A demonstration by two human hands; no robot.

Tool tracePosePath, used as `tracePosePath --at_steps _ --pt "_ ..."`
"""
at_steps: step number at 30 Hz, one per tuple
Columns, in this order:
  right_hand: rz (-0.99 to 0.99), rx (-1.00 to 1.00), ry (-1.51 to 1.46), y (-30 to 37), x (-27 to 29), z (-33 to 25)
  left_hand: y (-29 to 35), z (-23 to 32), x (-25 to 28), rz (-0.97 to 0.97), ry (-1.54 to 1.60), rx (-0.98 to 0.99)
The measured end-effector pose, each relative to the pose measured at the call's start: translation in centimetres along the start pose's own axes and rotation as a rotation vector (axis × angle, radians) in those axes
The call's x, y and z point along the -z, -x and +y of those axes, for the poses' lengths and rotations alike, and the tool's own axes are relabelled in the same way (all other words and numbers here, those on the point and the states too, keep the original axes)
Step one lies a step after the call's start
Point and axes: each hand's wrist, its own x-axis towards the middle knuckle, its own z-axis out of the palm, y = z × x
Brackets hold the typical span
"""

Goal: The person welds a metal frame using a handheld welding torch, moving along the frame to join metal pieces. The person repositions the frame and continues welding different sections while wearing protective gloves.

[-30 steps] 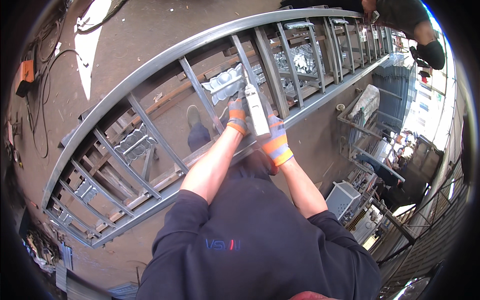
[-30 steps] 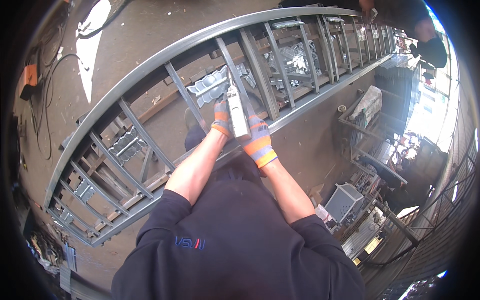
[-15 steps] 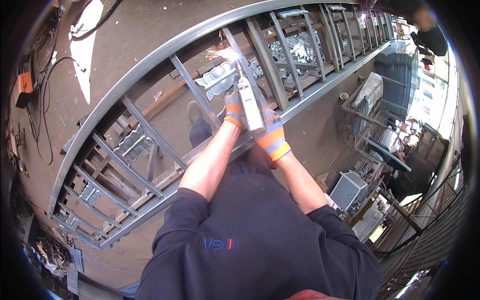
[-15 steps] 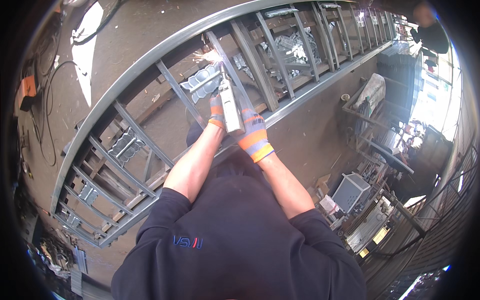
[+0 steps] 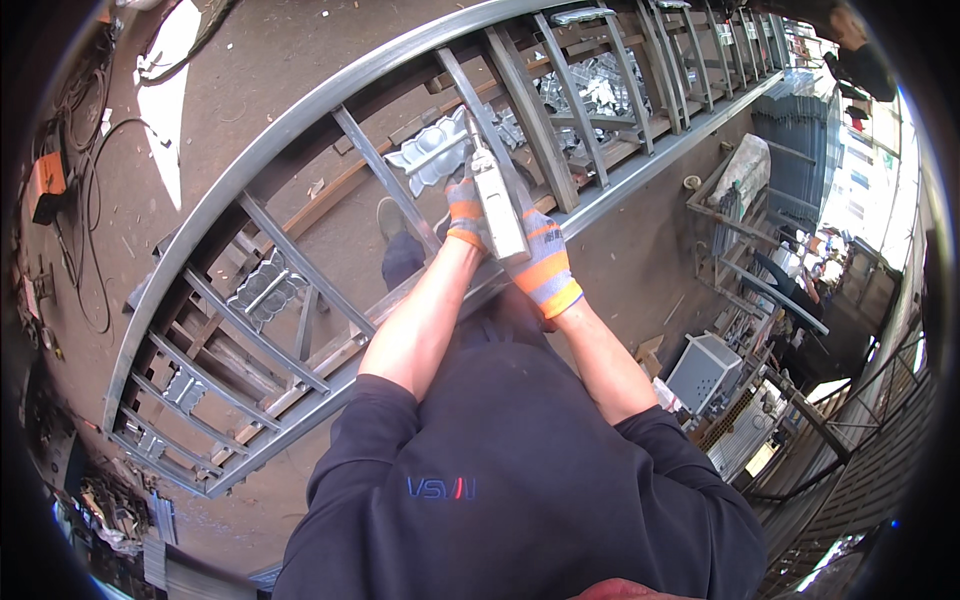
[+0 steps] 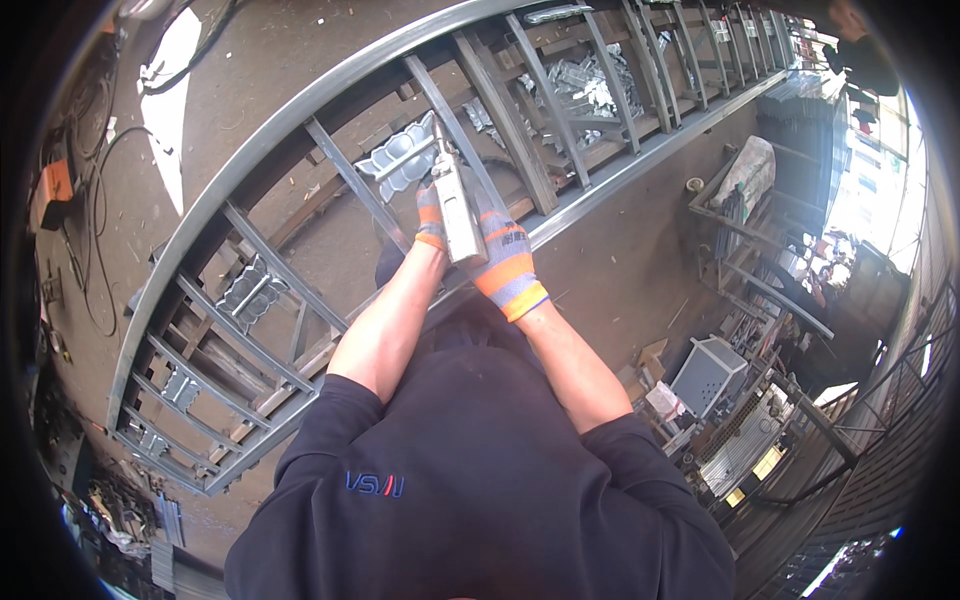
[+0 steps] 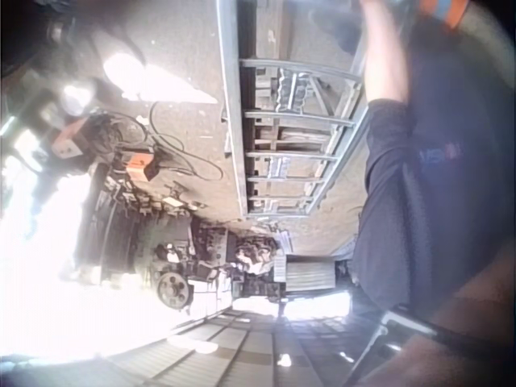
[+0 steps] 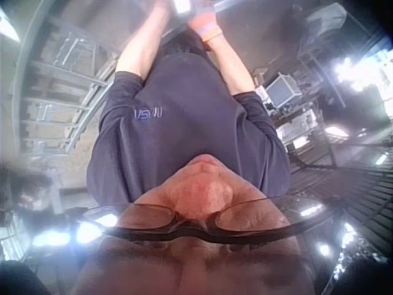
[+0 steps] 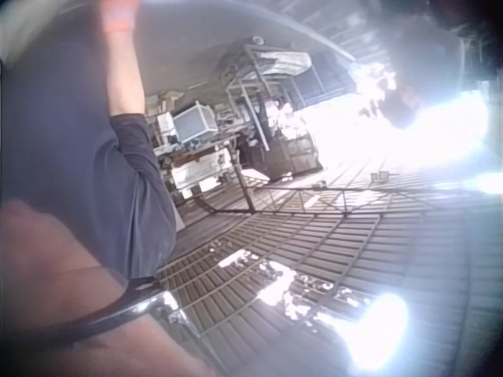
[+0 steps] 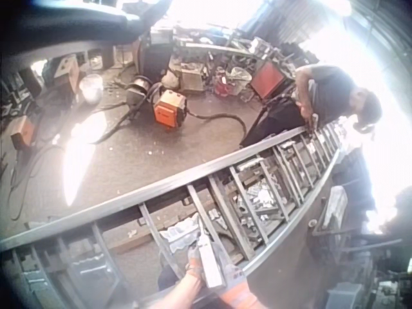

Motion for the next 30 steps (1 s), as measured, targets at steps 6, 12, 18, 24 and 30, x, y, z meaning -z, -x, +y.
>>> tracePosePath --at_steps 6,12,18,24,30 --pt "-0.056 -0.028 0.059 -0.5 0.4 -0.2 -0.4 -0.3 -0.4 0.022 0.030 -0.027" --pt "-0.087 -0.008 0.091 -0.8 -0.2 0.7 -3.0 -1.7 1.2 -0.030 0.110 0.019" --pt "-0.058 0.007 0.085 -1.1 -1.2 1.7 -5.9 -2.8 3.5 -0.184 0.157 0.038" --pt "-0.090 -0.022 0.123 -1.3 -1.5 2.0 -6.1 -2.9 3.7 -0.235 0.133 0.099" --pt "-0.080 -0.032 0.081 -1.1 -1.5 2.0 -4.6 -2.3 3.0 -0.154 -0.215 -0.028"
